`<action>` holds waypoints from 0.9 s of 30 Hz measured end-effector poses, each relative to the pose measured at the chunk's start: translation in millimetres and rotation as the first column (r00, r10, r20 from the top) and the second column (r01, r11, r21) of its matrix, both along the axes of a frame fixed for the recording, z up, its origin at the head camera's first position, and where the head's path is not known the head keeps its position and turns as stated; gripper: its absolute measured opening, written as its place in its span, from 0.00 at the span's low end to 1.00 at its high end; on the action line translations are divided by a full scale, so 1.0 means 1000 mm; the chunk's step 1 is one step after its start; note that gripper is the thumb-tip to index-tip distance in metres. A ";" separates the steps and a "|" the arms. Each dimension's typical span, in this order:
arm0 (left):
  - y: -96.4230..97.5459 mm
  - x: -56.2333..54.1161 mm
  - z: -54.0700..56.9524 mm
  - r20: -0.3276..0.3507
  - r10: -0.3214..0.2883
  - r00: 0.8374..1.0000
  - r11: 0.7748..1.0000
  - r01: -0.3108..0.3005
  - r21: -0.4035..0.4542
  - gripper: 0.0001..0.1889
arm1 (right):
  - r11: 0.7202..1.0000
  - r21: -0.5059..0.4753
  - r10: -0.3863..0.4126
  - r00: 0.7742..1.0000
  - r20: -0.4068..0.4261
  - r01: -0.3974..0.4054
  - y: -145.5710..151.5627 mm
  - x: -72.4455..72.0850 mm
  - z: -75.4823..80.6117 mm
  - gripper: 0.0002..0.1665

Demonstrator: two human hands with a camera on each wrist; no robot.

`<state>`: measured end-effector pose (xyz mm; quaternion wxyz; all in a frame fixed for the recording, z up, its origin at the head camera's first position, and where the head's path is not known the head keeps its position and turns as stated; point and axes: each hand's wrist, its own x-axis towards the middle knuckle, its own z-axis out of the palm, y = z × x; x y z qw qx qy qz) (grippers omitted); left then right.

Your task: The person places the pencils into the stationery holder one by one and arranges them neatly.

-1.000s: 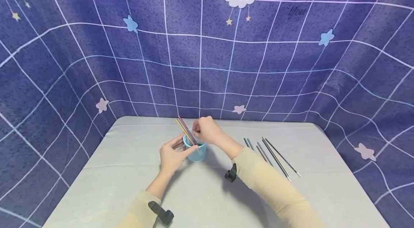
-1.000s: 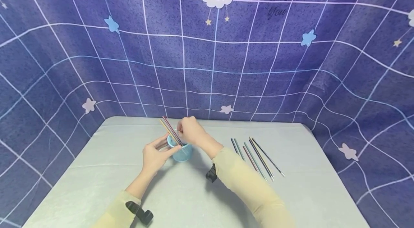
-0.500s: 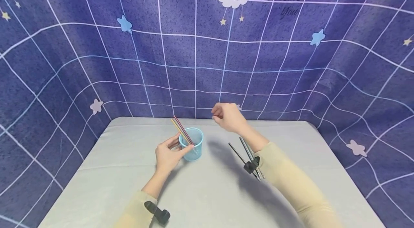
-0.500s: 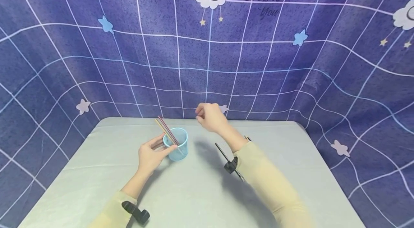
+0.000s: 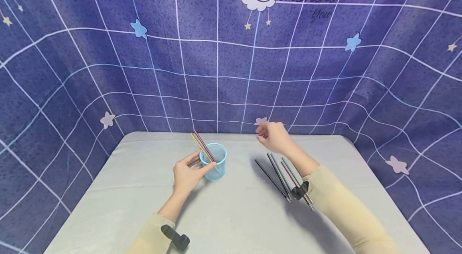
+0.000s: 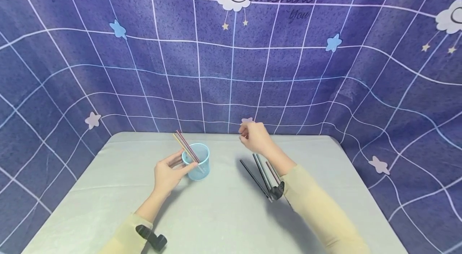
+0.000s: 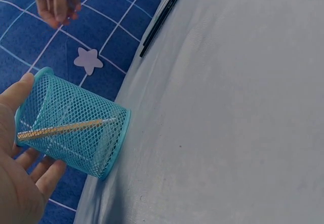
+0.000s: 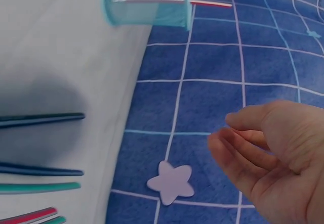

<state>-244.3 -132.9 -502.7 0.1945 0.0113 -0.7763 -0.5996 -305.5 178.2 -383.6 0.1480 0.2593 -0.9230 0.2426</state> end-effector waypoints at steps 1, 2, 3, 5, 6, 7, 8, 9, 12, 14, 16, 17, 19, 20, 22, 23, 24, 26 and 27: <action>0.000 0.000 0.000 0.001 -0.002 1.000 1.000 0.002 0.004 0.39 | 1.000 0.005 -0.002 1.000 -0.001 0.002 0.002 0.000 -0.002 0.05; 0.000 0.000 0.000 0.003 -0.003 1.000 1.000 0.003 0.007 0.39 | 1.000 0.009 -0.001 1.000 0.003 0.001 0.004 0.001 -0.004 0.05; 0.000 0.001 0.001 0.004 -0.005 1.000 1.000 0.005 0.009 0.39 | 1.000 0.015 -0.001 1.000 0.009 0.001 0.006 0.002 -0.006 0.05; -0.001 0.001 0.001 0.004 -0.010 1.000 1.000 0.010 0.015 0.39 | 1.000 0.026 0.000 1.000 0.017 -0.001 0.010 0.003 -0.012 0.05; -0.001 0.002 0.002 0.003 -0.014 1.000 1.000 0.013 0.018 0.39 | 1.000 0.031 0.003 1.000 0.021 -0.004 0.012 0.003 -0.016 0.05; -0.001 0.002 0.002 0.004 -0.015 1.000 1.000 0.015 0.016 0.40 | 0.999 0.035 0.005 1.000 0.031 -0.006 0.013 0.003 -0.020 0.05; -0.001 0.002 0.002 0.004 -0.014 1.000 1.000 0.014 0.016 0.40 | 0.999 0.041 0.008 0.999 0.036 -0.009 0.015 0.004 -0.024 0.05; -0.001 0.002 0.001 0.003 -0.013 1.000 1.000 0.013 0.015 0.40 | 0.999 0.048 0.009 0.999 0.041 -0.011 0.016 0.004 -0.029 0.05; -0.001 0.002 0.001 0.006 -0.012 1.000 1.000 0.012 0.014 0.40 | 0.997 0.072 0.013 0.998 0.067 -0.018 0.019 0.006 -0.044 0.05; -0.001 0.002 0.001 0.010 -0.011 1.000 1.000 0.011 0.010 0.40 | 0.995 0.102 0.015 0.996 0.085 -0.024 0.020 0.010 -0.052 0.05; -0.002 0.002 0.002 0.015 -0.010 1.000 1.000 0.010 0.010 0.40 | 0.991 0.134 0.014 0.994 0.107 -0.029 0.020 0.013 -0.060 0.04; -0.002 0.002 0.002 0.017 -0.011 1.000 1.000 0.010 0.010 0.40 | 0.988 0.147 0.019 0.994 0.112 -0.036 0.020 0.015 -0.064 0.04; -0.001 0.002 0.002 0.021 -0.011 1.000 1.000 0.011 0.013 0.40 | 0.984 0.172 0.015 0.992 0.123 -0.036 0.019 0.018 -0.072 0.03; -0.001 0.002 0.003 0.022 -0.012 1.000 1.000 0.012 0.016 0.40 | 0.983 0.181 0.010 0.991 0.131 -0.034 0.019 0.019 -0.076 0.03; -0.001 0.002 0.003 0.024 -0.016 1.000 1.000 0.016 0.021 0.40 | 0.982 0.188 -0.001 0.989 0.151 -0.028 0.018 0.022 -0.083 0.03; -0.001 0.002 0.003 0.025 -0.017 1.000 1.000 0.017 0.022 0.40 | 0.981 0.193 -0.007 0.987 0.159 -0.024 0.017 0.023 -0.086 0.04; -0.001 0.002 0.003 0.026 -0.017 1.000 1.000 0.017 0.022 0.40 | 0.979 0.202 -0.020 0.985 0.172 -0.015 0.017 0.025 -0.089 0.04; -0.001 0.002 0.003 0.026 -0.017 1.000 1.000 0.016 0.022 0.40 | 0.976 0.218 -0.037 0.980 0.197 -0.007 0.015 0.027 -0.095 0.05; -0.001 0.002 0.003 0.027 -0.015 1.000 1.000 0.015 0.021 0.40 | 0.975 0.222 -0.047 0.977 0.209 -0.001 0.014 0.028 -0.097 0.05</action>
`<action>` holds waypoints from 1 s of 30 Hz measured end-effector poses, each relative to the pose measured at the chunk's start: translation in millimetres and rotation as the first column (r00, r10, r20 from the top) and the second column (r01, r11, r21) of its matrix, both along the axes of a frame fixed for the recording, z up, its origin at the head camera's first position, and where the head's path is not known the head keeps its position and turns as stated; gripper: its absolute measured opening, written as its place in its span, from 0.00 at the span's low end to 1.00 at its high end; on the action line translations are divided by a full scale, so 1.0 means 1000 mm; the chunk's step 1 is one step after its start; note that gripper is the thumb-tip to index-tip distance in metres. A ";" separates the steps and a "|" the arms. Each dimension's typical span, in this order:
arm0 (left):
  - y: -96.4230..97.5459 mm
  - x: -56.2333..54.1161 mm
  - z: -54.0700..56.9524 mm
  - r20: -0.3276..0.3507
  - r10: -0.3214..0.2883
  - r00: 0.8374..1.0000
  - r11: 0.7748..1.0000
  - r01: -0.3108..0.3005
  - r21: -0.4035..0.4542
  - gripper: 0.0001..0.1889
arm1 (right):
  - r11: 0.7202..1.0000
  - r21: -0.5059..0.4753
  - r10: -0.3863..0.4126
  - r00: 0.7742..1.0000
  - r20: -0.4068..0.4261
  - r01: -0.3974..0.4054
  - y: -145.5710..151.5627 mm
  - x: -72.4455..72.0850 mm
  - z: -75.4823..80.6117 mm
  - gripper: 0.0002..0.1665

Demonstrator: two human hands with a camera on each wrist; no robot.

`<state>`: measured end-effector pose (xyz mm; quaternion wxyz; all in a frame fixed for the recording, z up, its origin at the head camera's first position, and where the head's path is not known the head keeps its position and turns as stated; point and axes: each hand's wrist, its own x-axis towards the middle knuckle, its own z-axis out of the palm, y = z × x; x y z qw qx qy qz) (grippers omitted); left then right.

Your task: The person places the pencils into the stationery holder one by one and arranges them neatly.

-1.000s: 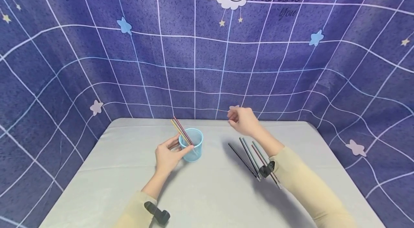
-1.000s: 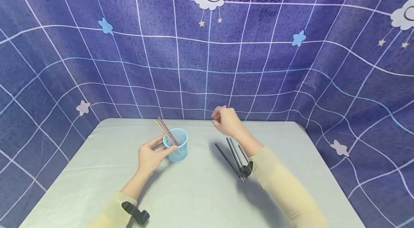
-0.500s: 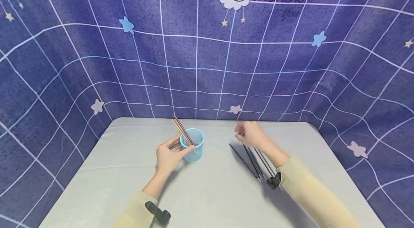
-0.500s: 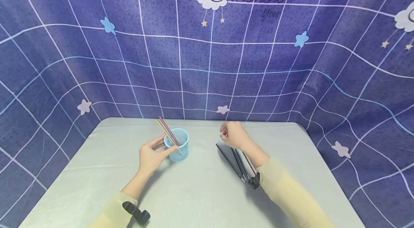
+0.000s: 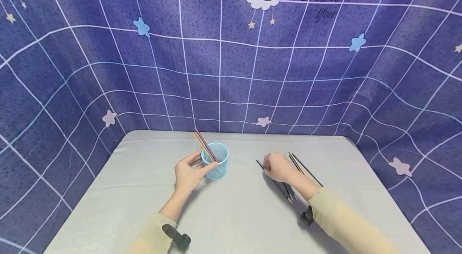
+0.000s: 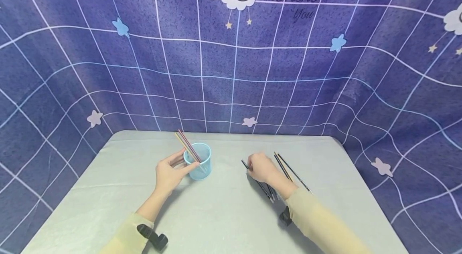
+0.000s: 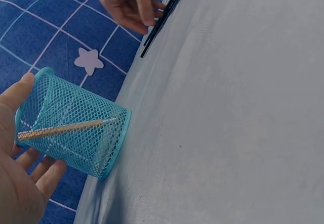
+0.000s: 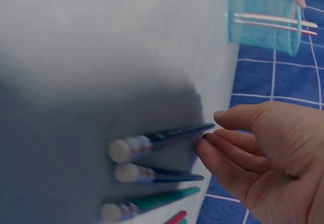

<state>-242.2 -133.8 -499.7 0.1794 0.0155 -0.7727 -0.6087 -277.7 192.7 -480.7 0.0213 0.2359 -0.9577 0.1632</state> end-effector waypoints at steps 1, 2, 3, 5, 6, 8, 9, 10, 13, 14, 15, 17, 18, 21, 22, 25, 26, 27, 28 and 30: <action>0.000 0.000 0.000 0.000 0.002 1.000 1.000 -0.002 0.001 0.40 | 1.000 0.003 -0.011 1.000 0.009 0.011 -0.001 0.001 -0.002 0.06; 0.000 0.000 0.000 0.000 0.003 1.000 1.000 -0.003 0.001 0.40 | 1.000 0.007 -0.024 1.000 0.016 0.024 -0.001 0.002 -0.004 0.06; 0.000 0.000 0.000 0.000 0.003 1.000 1.000 -0.003 0.002 0.40 | 0.999 0.009 -0.036 0.999 0.024 0.036 -0.002 0.002 -0.005 0.06; 0.001 -0.001 0.000 -0.001 0.002 1.000 1.000 -0.002 0.005 0.39 | 0.998 0.002 -0.057 0.998 0.029 0.057 -0.003 0.003 -0.006 0.06; 0.001 -0.001 0.000 -0.002 0.001 1.000 1.000 -0.001 0.007 0.39 | 0.998 -0.005 -0.068 0.997 0.028 0.068 -0.003 0.003 -0.007 0.06; 0.001 -0.002 -0.001 -0.006 -0.001 1.000 1.000 0.001 0.009 0.39 | 0.997 -0.008 -0.079 0.997 0.025 0.079 -0.003 0.003 -0.008 0.06; 0.001 -0.003 -0.002 -0.008 0.000 1.000 1.000 0.000 0.009 0.39 | 0.997 -0.013 -0.080 0.996 0.024 0.080 -0.003 0.003 -0.008 0.06; 0.001 -0.003 -0.002 -0.009 0.001 1.000 1.000 -0.001 0.010 0.39 | 0.997 -0.016 -0.077 0.997 0.018 0.078 -0.003 0.003 -0.008 0.06; 0.001 -0.003 -0.002 -0.013 0.002 1.000 1.000 -0.002 0.011 0.39 | 0.998 -0.019 -0.066 0.998 0.007 0.066 -0.001 0.001 -0.007 0.06; 0.001 -0.003 -0.003 -0.014 0.003 1.000 1.000 -0.003 0.011 0.39 | 0.998 -0.022 -0.057 0.998 0.001 0.057 0.000 -0.001 -0.006 0.06; 0.001 -0.003 -0.003 -0.014 0.003 1.000 1.000 -0.003 0.012 0.39 | 0.998 -0.027 -0.052 0.999 0.001 0.052 0.000 -0.002 -0.004 0.06; 0.001 -0.002 -0.003 -0.015 0.000 1.000 1.000 0.000 0.012 0.39 | 0.998 -0.031 -0.047 0.999 0.004 0.047 0.002 -0.004 0.001 0.05; 0.000 -0.002 -0.003 -0.015 0.000 1.000 1.000 0.001 0.012 0.39 | 0.998 -0.036 -0.042 0.999 0.005 0.042 0.002 -0.006 0.005 0.04; 0.000 -0.002 -0.003 -0.013 0.000 1.000 1.000 0.000 0.012 0.39 | 0.997 -0.078 -0.027 0.999 0.019 0.028 0.003 -0.011 0.018 0.04; 0.000 -0.002 -0.003 -0.013 0.000 1.000 1.000 0.000 0.011 0.39 | 0.995 -0.102 -0.017 1.000 0.018 0.019 0.003 -0.012 0.023 0.04; -0.001 -0.001 -0.003 -0.012 0.000 1.000 1.000 0.000 0.009 0.39 | 0.980 -0.199 -0.010 1.000 0.014 0.012 0.003 -0.019 0.038 0.05; -0.001 -0.001 -0.003 -0.013 0.000 1.000 1.000 0.000 0.009 0.40 | 0.974 -0.226 -0.018 1.000 0.001 0.017 0.002 -0.020 0.043 0.06; -0.001 -0.001 -0.003 -0.013 -0.001 1.000 1.000 0.001 0.008 0.40 | 0.968 -0.251 -0.027 1.000 -0.015 0.022 0.001 -0.022 0.049 0.06; -0.001 -0.001 -0.003 -0.013 -0.001 1.000 1.000 0.001 0.006 0.40 | 0.961 -0.274 -0.033 0.999 -0.035 0.022 0.000 -0.024 0.054 0.06; -0.001 -0.001 -0.003 -0.013 0.000 1.000 1.000 0.000 0.002 0.40 | 0.952 -0.306 -0.053 0.996 -0.074 0.028 -0.003 -0.026 0.065 0.07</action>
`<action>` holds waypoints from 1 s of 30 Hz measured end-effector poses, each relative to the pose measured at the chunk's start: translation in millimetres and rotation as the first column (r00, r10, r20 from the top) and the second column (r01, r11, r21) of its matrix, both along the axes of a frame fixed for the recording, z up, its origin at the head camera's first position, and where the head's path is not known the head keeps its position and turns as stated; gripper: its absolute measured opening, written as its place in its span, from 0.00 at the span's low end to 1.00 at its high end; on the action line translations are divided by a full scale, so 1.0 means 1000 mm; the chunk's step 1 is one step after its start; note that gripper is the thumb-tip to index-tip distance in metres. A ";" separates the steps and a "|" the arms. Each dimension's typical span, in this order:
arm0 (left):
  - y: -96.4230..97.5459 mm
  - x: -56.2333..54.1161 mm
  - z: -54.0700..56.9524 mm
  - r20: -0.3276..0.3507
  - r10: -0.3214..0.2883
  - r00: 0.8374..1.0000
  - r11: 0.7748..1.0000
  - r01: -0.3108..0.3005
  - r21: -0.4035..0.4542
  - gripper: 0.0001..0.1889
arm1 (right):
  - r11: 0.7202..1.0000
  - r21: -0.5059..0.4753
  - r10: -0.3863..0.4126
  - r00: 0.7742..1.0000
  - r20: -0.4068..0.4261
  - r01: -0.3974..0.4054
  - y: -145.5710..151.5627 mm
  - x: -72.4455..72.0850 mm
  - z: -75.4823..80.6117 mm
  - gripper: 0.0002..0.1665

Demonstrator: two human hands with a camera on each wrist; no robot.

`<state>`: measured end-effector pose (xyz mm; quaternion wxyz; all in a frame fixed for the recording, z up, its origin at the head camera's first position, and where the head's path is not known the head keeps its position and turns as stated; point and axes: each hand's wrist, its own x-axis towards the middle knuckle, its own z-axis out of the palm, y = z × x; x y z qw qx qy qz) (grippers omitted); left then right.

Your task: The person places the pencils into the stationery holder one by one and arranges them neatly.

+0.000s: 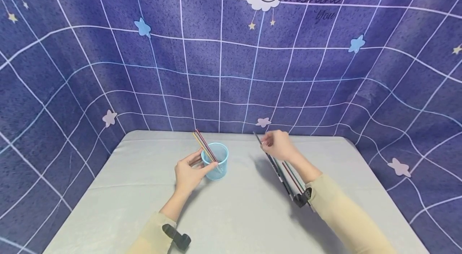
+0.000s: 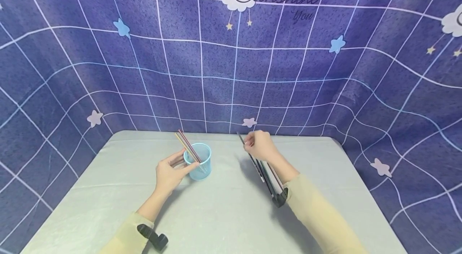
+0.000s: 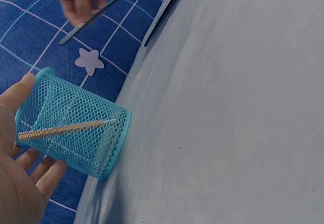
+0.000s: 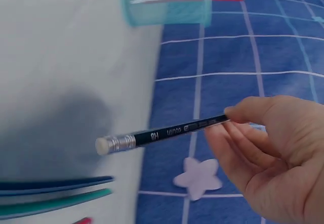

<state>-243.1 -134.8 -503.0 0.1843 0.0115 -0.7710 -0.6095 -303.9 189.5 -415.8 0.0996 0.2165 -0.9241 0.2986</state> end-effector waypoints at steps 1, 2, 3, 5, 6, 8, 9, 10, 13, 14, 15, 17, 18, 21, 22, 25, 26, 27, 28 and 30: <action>0.000 0.000 0.000 0.000 0.001 1.000 1.000 -0.001 -0.002 0.40 | 1.000 -0.013 -0.009 1.000 -0.020 0.009 -0.002 -0.001 0.005 0.07; 0.000 0.000 0.000 0.000 0.002 1.000 1.000 -0.002 -0.004 0.39 | 1.000 -0.023 -0.015 0.999 -0.038 0.014 -0.005 -0.003 0.010 0.08; 0.000 0.000 0.000 -0.001 0.002 1.000 1.000 -0.002 -0.007 0.39 | 0.999 -0.042 -0.017 0.999 -0.046 0.015 -0.007 -0.004 0.015 0.08; 0.000 0.000 -0.001 -0.001 0.004 1.000 1.000 -0.004 -0.009 0.39 | 0.997 -0.076 -0.020 0.998 -0.063 0.015 -0.013 -0.005 0.024 0.08; 0.000 -0.001 -0.001 -0.002 0.004 1.000 1.000 -0.004 -0.009 0.39 | 0.995 -0.097 -0.022 0.997 -0.067 0.015 -0.017 -0.006 0.029 0.08; 0.000 -0.002 -0.002 -0.001 0.005 1.000 1.000 -0.005 -0.008 0.39 | 0.990 -0.141 -0.031 0.996 -0.081 0.019 -0.024 -0.006 0.037 0.08; -0.001 -0.002 -0.002 -0.001 0.005 1.000 1.000 -0.005 -0.006 0.39 | 0.985 -0.173 -0.028 0.996 -0.083 0.014 -0.028 -0.006 0.042 0.08; -0.001 -0.002 -0.002 -0.001 0.006 1.000 1.000 -0.006 -0.006 0.39 | 0.978 -0.207 -0.024 0.996 -0.087 0.006 -0.032 -0.006 0.045 0.08; 0.000 -0.002 -0.002 0.002 0.009 1.000 1.000 -0.009 -0.005 0.40 | 0.952 -0.306 -0.011 0.995 -0.100 -0.020 -0.045 -0.004 0.054 0.08; 0.000 -0.002 -0.001 0.002 0.011 1.000 1.000 -0.011 -0.006 0.40 | 0.942 -0.335 -0.010 0.994 -0.108 -0.027 -0.050 -0.004 0.056 0.08; 0.000 -0.001 -0.001 0.002 0.012 1.000 1.000 -0.012 -0.007 0.40 | 0.931 -0.364 -0.005 0.994 -0.113 -0.036 -0.053 -0.004 0.058 0.08; 0.000 -0.001 -0.001 0.003 0.015 1.000 1.000 -0.015 -0.008 0.40 | 0.910 -0.412 0.002 0.992 -0.125 -0.054 -0.061 -0.004 0.059 0.08; 0.001 -0.001 -0.001 0.002 0.015 1.000 1.000 -0.015 -0.008 0.40 | 0.899 -0.433 0.009 0.991 -0.130 -0.065 -0.064 -0.005 0.060 0.08; 0.001 -0.001 -0.001 -0.002 0.018 1.000 1.000 -0.018 -0.015 0.40 | 0.859 -0.501 0.050 0.990 -0.130 -0.109 -0.074 -0.006 0.060 0.09; 0.001 -0.001 -0.001 -0.003 0.019 1.000 1.000 -0.019 -0.018 0.40 | 0.851 -0.510 0.061 0.989 -0.132 -0.121 -0.077 -0.006 0.059 0.09; 0.001 -0.002 -0.001 -0.005 0.020 1.000 1.000 -0.020 -0.023 0.40 | 0.836 -0.525 0.100 0.985 -0.138 -0.158 -0.085 -0.006 0.058 0.08; 0.001 -0.002 -0.001 -0.006 0.021 1.000 1.000 -0.021 -0.023 0.40 | 0.837 -0.520 0.111 0.984 -0.142 -0.170 -0.087 -0.006 0.057 0.08; 0.001 -0.001 -0.001 -0.007 0.021 1.000 1.000 -0.021 -0.022 0.40 | 0.841 -0.511 0.121 0.982 -0.145 -0.179 -0.089 -0.006 0.055 0.08; 0.001 -0.001 -0.001 -0.008 0.021 1.000 1.000 -0.021 -0.020 0.40 | 0.842 -0.505 0.134 0.980 -0.147 -0.191 -0.092 -0.006 0.054 0.08; 0.001 -0.001 -0.001 -0.010 0.019 1.000 1.000 -0.019 -0.017 0.40 | 0.840 -0.499 0.162 0.976 -0.148 -0.215 -0.096 -0.006 0.051 0.08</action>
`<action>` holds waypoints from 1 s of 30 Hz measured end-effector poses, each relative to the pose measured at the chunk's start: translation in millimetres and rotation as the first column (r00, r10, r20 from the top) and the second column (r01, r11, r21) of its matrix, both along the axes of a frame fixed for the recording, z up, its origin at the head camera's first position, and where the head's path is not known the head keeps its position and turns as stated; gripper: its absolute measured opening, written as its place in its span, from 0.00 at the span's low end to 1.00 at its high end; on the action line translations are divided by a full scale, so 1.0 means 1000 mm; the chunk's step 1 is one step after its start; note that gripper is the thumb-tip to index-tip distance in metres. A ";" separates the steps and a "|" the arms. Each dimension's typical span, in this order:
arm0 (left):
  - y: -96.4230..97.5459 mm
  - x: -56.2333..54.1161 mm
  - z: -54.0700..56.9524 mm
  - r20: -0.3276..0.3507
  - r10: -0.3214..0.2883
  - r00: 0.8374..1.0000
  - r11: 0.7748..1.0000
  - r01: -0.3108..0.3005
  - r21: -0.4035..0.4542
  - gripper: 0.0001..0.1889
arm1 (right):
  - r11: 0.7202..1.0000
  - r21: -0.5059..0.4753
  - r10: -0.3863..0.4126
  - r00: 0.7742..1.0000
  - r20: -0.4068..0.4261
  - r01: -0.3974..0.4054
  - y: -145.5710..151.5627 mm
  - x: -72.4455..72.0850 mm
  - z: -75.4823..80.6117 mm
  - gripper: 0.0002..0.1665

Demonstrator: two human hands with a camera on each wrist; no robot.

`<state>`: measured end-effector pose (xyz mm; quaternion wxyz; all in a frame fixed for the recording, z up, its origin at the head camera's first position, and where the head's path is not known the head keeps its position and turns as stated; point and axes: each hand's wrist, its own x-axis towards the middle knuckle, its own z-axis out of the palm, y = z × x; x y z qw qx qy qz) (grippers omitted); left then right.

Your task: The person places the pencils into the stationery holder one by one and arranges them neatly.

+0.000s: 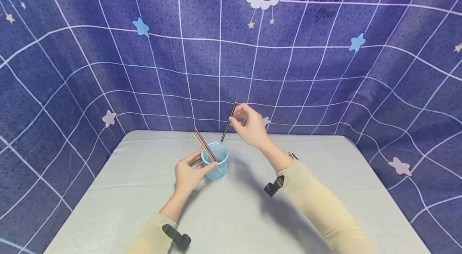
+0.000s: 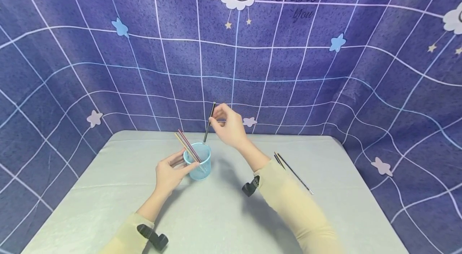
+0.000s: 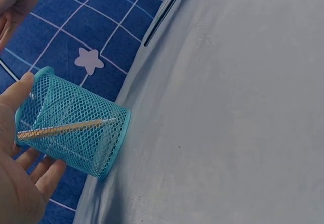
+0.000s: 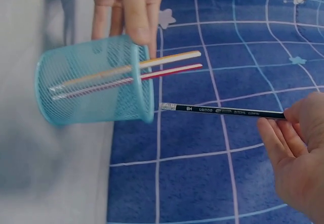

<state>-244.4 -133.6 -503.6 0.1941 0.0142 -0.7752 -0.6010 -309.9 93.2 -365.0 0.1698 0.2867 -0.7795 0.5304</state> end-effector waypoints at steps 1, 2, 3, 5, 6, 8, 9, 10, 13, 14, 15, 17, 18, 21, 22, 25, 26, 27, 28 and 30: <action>0.000 0.000 0.000 -0.001 -0.001 1.000 1.000 0.001 0.002 0.40 | 1.000 0.009 0.007 1.000 -0.003 -0.007 -0.002 0.000 -0.002 0.08; 0.000 0.000 0.000 -0.003 -0.003 1.000 1.000 0.003 0.003 0.40 | 1.000 0.017 0.011 1.000 -0.003 -0.011 -0.004 -0.001 -0.005 0.08; 0.000 0.000 0.000 -0.005 -0.005 1.000 1.000 0.005 0.003 0.40 | 1.000 0.026 0.016 1.000 -0.002 -0.016 -0.006 -0.001 -0.007 0.08; 0.000 0.000 0.000 -0.005 -0.008 1.000 1.000 0.008 0.005 0.40 | 0.999 0.046 0.016 1.000 -0.012 -0.015 -0.010 -0.001 -0.012 0.08; 0.000 0.000 0.000 -0.005 -0.010 1.000 1.000 0.010 0.007 0.40 | 0.998 0.058 0.013 1.000 -0.015 -0.012 -0.012 -0.001 -0.015 0.08; 0.000 0.000 0.000 -0.003 -0.012 1.000 1.000 0.012 0.012 0.40 | 0.996 0.091 0.005 1.000 -0.017 -0.003 -0.014 -0.001 -0.021 0.08; 0.000 0.000 -0.001 -0.001 -0.013 1.000 1.000 0.013 0.014 0.40 | 0.994 0.109 0.001 1.000 -0.021 0.001 -0.015 -0.001 -0.024 0.07; 0.000 0.000 -0.001 0.001 -0.014 1.000 1.000 0.014 0.017 0.40 | 0.992 0.125 -0.002 1.000 -0.024 0.005 -0.017 -0.002 -0.027 0.07; -0.001 -0.001 -0.002 0.000 -0.014 1.000 1.000 0.014 0.022 0.40 | 0.984 0.176 -0.003 1.000 -0.022 0.007 -0.019 -0.001 -0.035 0.07; 0.000 -0.001 -0.002 -0.002 -0.014 1.000 1.000 0.015 0.023 0.39 | 0.983 0.186 0.000 1.000 -0.019 0.004 -0.020 -0.001 -0.038 0.07; 0.000 -0.001 -0.002 -0.002 -0.015 1.000 1.000 0.015 0.025 0.39 | 0.981 0.193 0.005 1.000 -0.012 -0.002 -0.021 -0.001 -0.041 0.07; 0.000 -0.001 -0.001 -0.005 -0.016 1.000 1.000 0.016 0.026 0.39 | 0.977 0.212 0.007 1.000 0.002 -0.007 -0.022 -0.001 -0.046 0.07; 0.000 -0.001 -0.001 -0.008 -0.018 1.000 1.000 0.018 0.026 0.39 | 0.976 0.219 0.007 1.000 0.009 -0.009 -0.023 -0.001 -0.048 0.07; 0.000 -0.001 -0.001 -0.014 -0.021 1.000 0.999 0.022 0.023 0.39 | 0.969 0.246 0.001 1.000 0.006 -0.003 -0.025 -0.001 -0.054 0.06; 0.000 -0.001 -0.001 -0.018 -0.023 1.000 1.000 0.023 0.021 0.39 | 0.967 0.256 0.001 1.000 -0.002 -0.001 -0.026 -0.001 -0.055 0.06; 0.000 -0.001 -0.001 -0.021 -0.022 1.000 1.000 0.023 0.016 0.39 | 0.955 0.296 0.009 1.000 -0.024 -0.001 -0.028 -0.001 -0.058 0.06; 0.000 -0.001 -0.001 -0.019 -0.020 1.000 1.000 0.020 0.014 0.39 | 0.949 0.315 0.013 1.000 -0.026 -0.004 -0.028 -0.001 -0.060 0.06; 0.000 -0.001 -0.001 -0.016 -0.017 1.000 1.000 0.017 0.013 0.39 | 0.943 0.333 0.017 0.999 -0.027 -0.007 -0.029 -0.001 -0.060 0.06; 0.000 -0.001 -0.002 -0.015 -0.016 1.000 1.000 0.016 0.011 0.39 | 0.936 0.352 0.020 0.999 -0.028 -0.009 -0.030 -0.002 -0.061 0.06; 0.000 -0.001 -0.002 -0.014 -0.013 1.000 1.000 0.014 0.011 0.39 | 0.925 0.380 0.019 0.999 -0.029 -0.007 -0.031 -0.003 -0.062 0.06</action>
